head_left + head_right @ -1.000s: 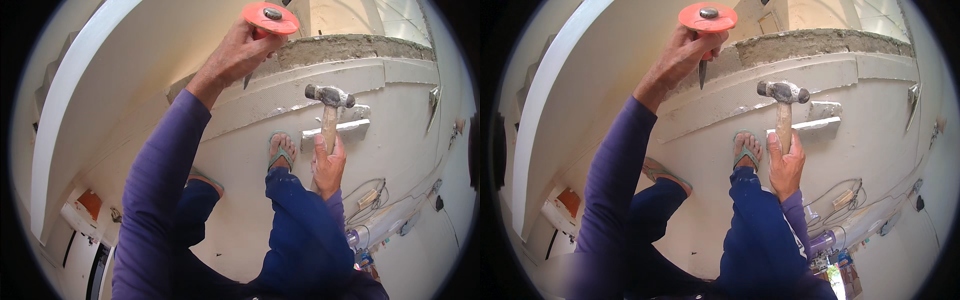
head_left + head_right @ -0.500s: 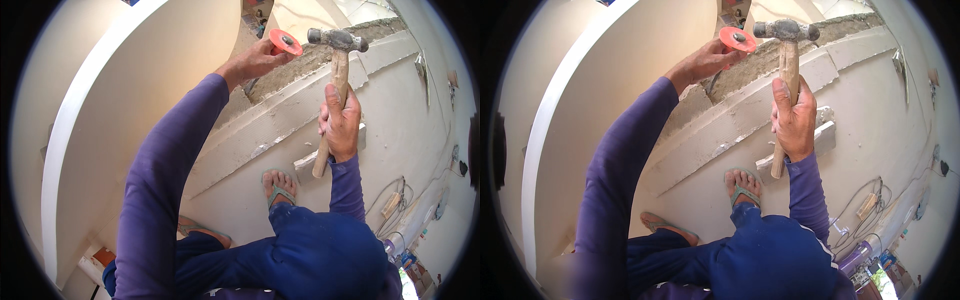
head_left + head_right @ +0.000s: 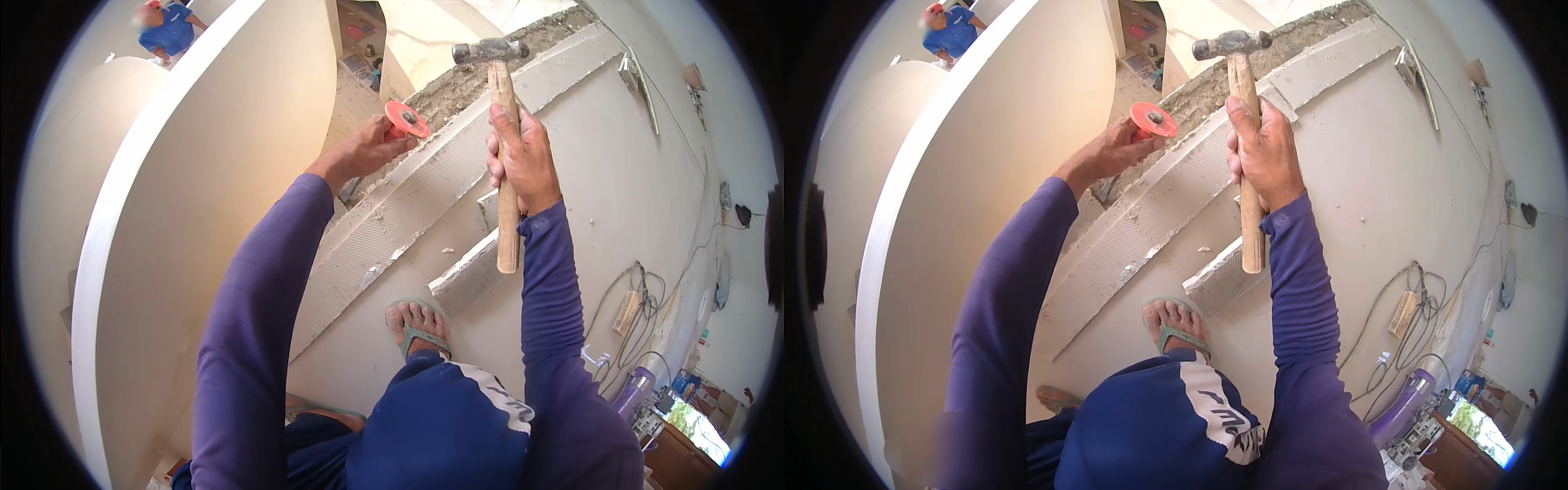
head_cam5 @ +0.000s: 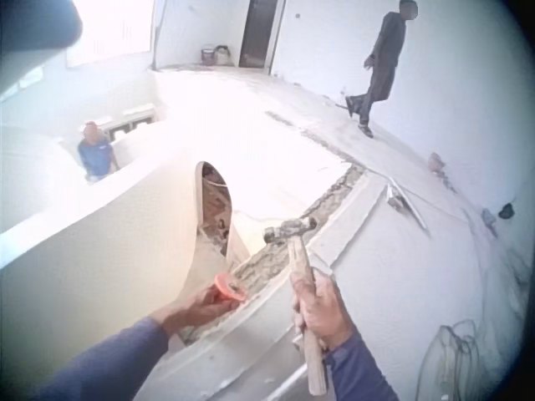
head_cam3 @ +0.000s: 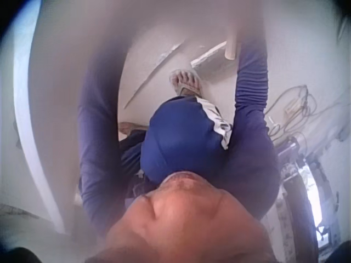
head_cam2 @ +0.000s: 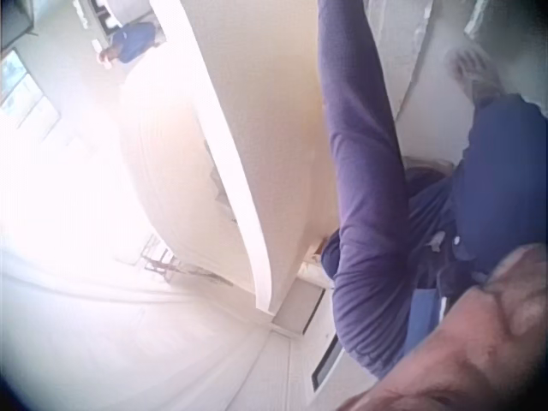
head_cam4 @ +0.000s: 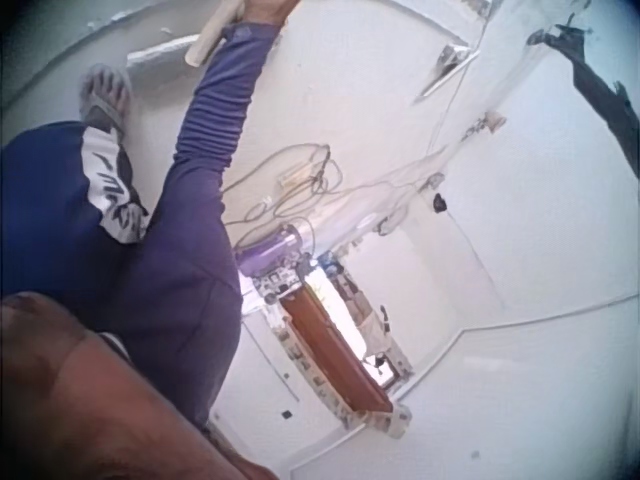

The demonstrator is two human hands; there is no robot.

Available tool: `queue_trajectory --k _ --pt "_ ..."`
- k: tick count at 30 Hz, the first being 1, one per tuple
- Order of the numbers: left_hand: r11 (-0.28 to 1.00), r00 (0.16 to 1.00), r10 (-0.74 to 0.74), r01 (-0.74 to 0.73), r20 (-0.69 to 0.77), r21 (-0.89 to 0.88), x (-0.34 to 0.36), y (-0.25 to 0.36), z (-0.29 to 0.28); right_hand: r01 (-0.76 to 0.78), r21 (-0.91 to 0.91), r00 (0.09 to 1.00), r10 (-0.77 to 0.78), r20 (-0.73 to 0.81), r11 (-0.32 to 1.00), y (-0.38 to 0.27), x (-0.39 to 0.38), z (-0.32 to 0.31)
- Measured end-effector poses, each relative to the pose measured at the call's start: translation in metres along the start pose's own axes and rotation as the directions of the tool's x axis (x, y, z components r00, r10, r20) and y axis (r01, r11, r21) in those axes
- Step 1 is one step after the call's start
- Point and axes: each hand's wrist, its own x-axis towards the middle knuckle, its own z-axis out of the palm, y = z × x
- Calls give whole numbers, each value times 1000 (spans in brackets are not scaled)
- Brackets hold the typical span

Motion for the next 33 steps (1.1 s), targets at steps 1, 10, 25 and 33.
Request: queue_trajectory --k 1,10,25,33 --pt "1000 1000 12 -12 13 6 2 -3 3 -31 -28 999 32 15 999 0 4 -3" --pt "983 982 -158 147 98 114 25 2 -4 -55 -51 995 60 86 997 -1 48 -31" --pt "950 973 -218 192 82 246 46 2 2 44 162 991 -22 -135 986 11 74 -38" --pt "927 962 -270 246 49 283 39 -1 0 -101 -257 958 163 234 961 3 68 -46"
